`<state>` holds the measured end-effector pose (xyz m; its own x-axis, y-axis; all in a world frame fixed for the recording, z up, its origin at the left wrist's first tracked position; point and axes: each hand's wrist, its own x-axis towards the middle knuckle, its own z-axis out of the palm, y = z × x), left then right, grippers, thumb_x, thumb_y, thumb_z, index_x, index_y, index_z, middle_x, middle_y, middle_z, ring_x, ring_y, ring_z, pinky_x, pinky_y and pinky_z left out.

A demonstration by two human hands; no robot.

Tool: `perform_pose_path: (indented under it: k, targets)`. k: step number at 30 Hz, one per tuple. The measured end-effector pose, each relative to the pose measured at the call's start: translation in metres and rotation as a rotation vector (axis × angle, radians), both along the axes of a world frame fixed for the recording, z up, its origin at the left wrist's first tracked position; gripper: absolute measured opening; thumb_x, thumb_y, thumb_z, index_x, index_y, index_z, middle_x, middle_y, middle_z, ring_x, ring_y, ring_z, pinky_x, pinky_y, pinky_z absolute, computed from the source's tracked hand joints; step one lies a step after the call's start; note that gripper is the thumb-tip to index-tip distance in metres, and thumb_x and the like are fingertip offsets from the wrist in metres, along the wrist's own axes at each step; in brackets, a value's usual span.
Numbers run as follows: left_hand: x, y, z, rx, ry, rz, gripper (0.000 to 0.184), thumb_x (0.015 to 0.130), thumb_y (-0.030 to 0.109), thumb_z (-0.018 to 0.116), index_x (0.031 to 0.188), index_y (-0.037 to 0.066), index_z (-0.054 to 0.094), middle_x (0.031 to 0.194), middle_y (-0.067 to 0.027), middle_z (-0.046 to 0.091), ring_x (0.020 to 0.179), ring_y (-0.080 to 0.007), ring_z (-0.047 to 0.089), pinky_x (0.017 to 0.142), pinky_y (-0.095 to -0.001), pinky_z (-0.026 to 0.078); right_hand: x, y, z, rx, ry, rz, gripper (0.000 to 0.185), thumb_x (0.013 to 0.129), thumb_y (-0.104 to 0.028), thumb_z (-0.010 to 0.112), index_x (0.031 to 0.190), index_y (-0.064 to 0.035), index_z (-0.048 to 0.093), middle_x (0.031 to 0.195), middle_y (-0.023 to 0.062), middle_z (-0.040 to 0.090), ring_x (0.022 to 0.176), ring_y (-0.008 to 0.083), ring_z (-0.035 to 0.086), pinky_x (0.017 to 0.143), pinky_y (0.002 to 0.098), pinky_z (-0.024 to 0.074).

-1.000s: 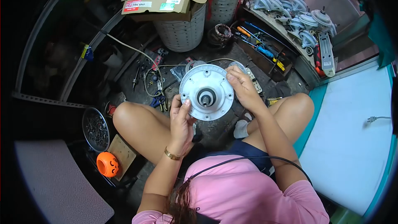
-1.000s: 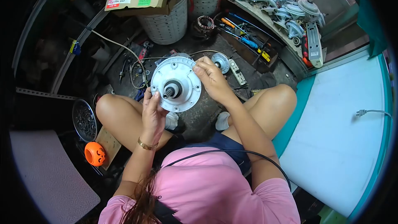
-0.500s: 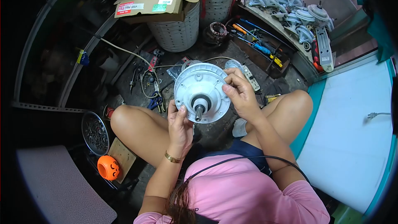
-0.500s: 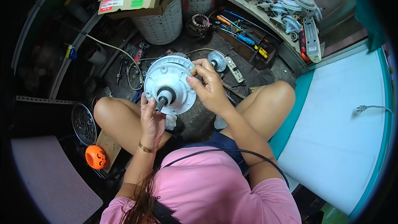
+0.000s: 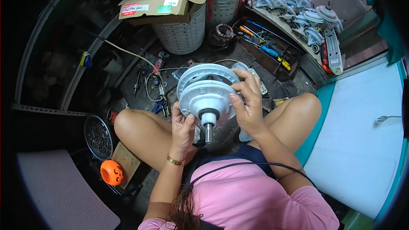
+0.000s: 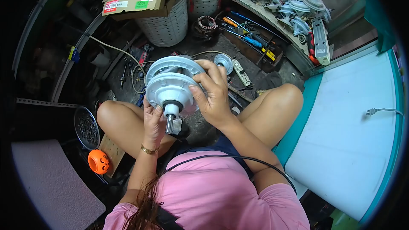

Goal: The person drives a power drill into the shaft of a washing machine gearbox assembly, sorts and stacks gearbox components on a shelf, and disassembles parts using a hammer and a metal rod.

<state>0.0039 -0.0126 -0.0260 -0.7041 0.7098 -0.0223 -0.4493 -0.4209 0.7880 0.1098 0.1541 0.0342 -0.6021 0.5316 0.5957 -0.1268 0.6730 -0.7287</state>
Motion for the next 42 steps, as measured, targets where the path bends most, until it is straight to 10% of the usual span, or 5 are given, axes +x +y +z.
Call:
perform_pose_path:
  k: [6, 11, 30, 35, 42]
  targets:
    - [-0.018, 0.000, -0.004, -0.279, 0.724, 0.252, 0.031, 0.077, 0.011, 0.075, 0.102, 0.007, 0.056, 0.119, -0.0064, 0.038, 0.104, -0.0136, 0.048, 0.089, -0.0270, 0.044, 0.008, -0.007, -0.010, 0.020, 0.017, -0.086, 0.024, 0.087, -0.028, 0.064, 0.092, -0.0051, 0.066, 0.103, 0.0126, 0.045, 0.083, 0.0232, 0.049, 0.074, 0.0318, 0.0429]
    - [-0.016, -0.007, 0.021, -0.304, 0.808, 0.129, 0.040, 0.071, 0.002, 0.077, 0.104, 0.004, 0.056, 0.113, -0.0054, 0.036, 0.104, -0.0139, 0.044, 0.085, -0.0259, 0.045, 0.007, -0.004, -0.018, 0.119, 0.100, -0.189, 0.026, 0.088, -0.031, 0.064, 0.092, -0.0058, 0.066, 0.098, 0.0096, 0.042, 0.078, 0.0196, 0.044, 0.068, 0.0293, 0.0401]
    - [-0.025, -0.029, -0.016, -0.430, 0.610, 0.012, 0.042, 0.069, 0.014, 0.076, 0.101, 0.008, 0.050, 0.127, -0.0077, 0.028, 0.111, -0.0172, 0.038, 0.098, -0.0353, 0.036, -0.032, -0.016, -0.073, -0.198, -0.130, -0.067, 0.017, 0.085, -0.015, 0.064, 0.084, 0.0012, 0.063, 0.075, 0.0153, 0.064, 0.068, 0.0324, 0.063, 0.059, 0.0371, 0.0473]
    - [-0.021, -0.015, -0.038, -0.429, 0.197, -0.023, 0.016, 0.093, 0.022, 0.060, 0.089, 0.009, 0.050, 0.079, 0.0075, 0.047, 0.071, -0.0015, 0.040, 0.062, -0.0167, 0.033, -0.032, -0.016, -0.097, -0.285, -0.216, -0.080, 0.015, 0.086, -0.014, 0.062, 0.084, 0.0006, 0.065, 0.073, 0.0161, 0.065, 0.068, 0.0316, 0.065, 0.059, 0.0365, 0.0483]
    - [-0.018, -0.003, -0.068, -0.377, 0.277, 0.037, 0.022, 0.092, 0.024, 0.062, 0.083, 0.009, 0.048, 0.080, 0.0059, 0.046, 0.072, -0.0021, 0.037, 0.063, -0.0177, 0.032, -0.031, -0.002, -0.104, -0.247, -0.237, -0.109, 0.018, 0.087, -0.017, 0.061, 0.083, 0.0005, 0.067, 0.071, 0.0180, 0.064, 0.063, 0.0323, 0.064, 0.056, 0.0361, 0.0475]
